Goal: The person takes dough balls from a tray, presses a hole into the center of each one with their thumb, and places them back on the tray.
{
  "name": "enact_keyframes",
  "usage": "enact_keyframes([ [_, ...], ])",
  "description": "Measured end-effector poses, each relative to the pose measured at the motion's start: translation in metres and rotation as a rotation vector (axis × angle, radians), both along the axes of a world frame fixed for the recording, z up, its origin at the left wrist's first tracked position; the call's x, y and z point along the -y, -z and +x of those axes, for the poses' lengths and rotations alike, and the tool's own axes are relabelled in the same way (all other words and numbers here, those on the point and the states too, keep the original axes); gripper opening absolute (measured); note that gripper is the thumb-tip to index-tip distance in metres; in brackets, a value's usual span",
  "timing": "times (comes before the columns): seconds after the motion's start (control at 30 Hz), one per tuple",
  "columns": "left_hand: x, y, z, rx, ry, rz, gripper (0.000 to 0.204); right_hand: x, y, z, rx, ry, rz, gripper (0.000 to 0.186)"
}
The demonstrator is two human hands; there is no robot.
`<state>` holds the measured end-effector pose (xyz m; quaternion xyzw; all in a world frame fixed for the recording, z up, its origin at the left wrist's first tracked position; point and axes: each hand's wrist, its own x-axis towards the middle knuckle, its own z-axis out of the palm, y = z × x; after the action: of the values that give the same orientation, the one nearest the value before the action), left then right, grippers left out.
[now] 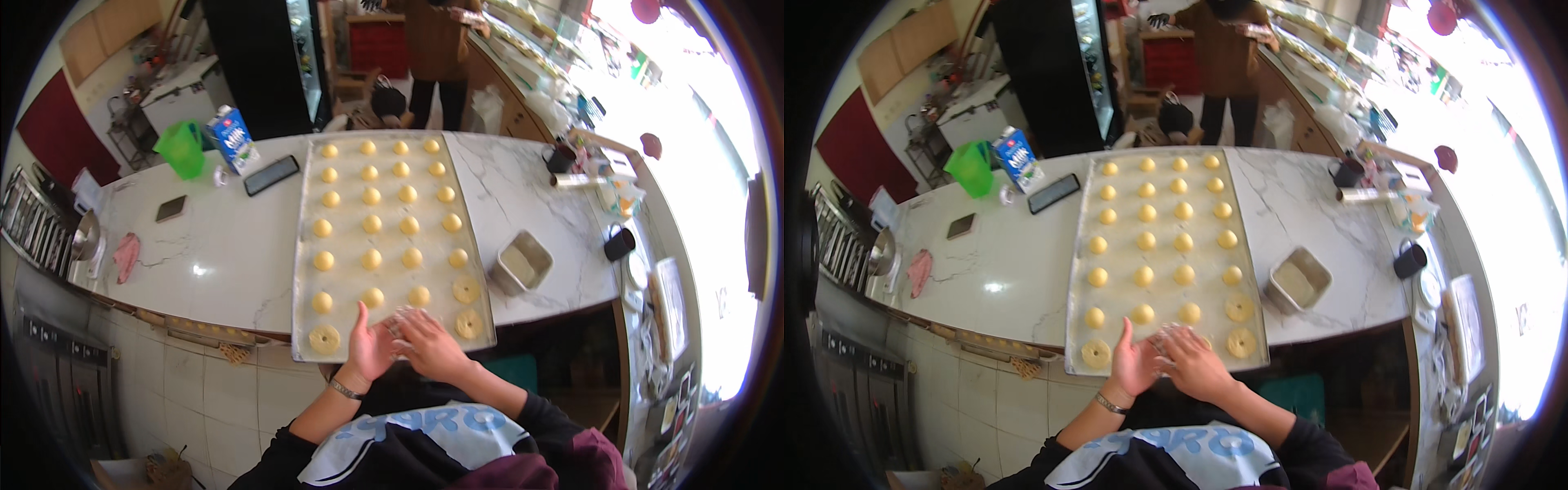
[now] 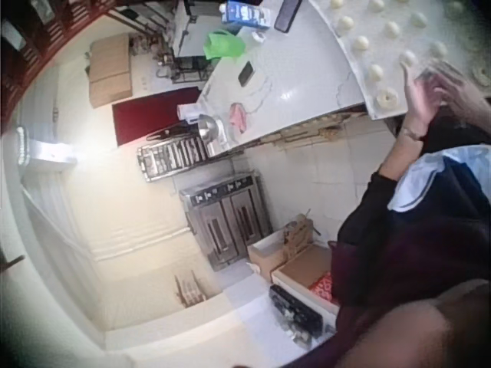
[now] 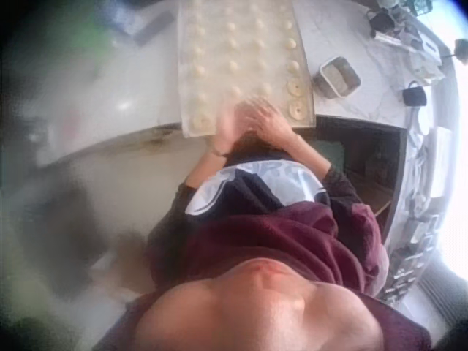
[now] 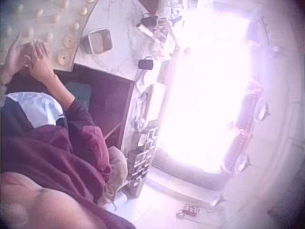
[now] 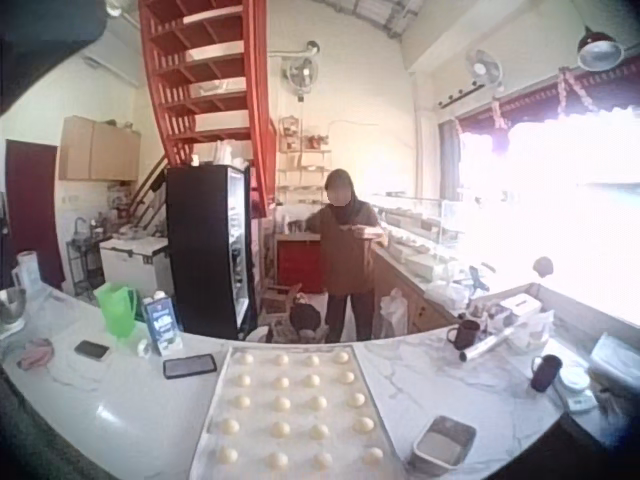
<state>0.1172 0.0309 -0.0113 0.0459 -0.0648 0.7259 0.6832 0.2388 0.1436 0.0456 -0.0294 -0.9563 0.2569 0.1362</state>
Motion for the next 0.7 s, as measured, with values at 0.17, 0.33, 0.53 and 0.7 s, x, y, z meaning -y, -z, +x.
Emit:
enact_keyframes([
  [0.17, 0.01, -0.023, 0.007, -0.054, -0.209, -0.258, 0.088, -0.023, 0.023, 0.0, 0.14, 0.009, 0.214, 0.064],
  [0.33, 0.031, -0.041, -0.005, -0.074, -0.47, -0.372, 0.082, -0.05, 0.018, -0.014, 0.165, 0.118, 0.32, 0.07],
  [0.53, 0.045, -0.028, -0.008, -0.079, -0.513, -0.46, 0.075, -0.049, 0.029, -0.019, 0.227, 0.025, 0.361, 0.071],
  [0.7, 0.049, -0.02, -0.005, -0.005, -0.515, -0.513, 0.066, -0.046, 0.039, -0.019, 0.238, 0.01, 0.377, 0.072],
])
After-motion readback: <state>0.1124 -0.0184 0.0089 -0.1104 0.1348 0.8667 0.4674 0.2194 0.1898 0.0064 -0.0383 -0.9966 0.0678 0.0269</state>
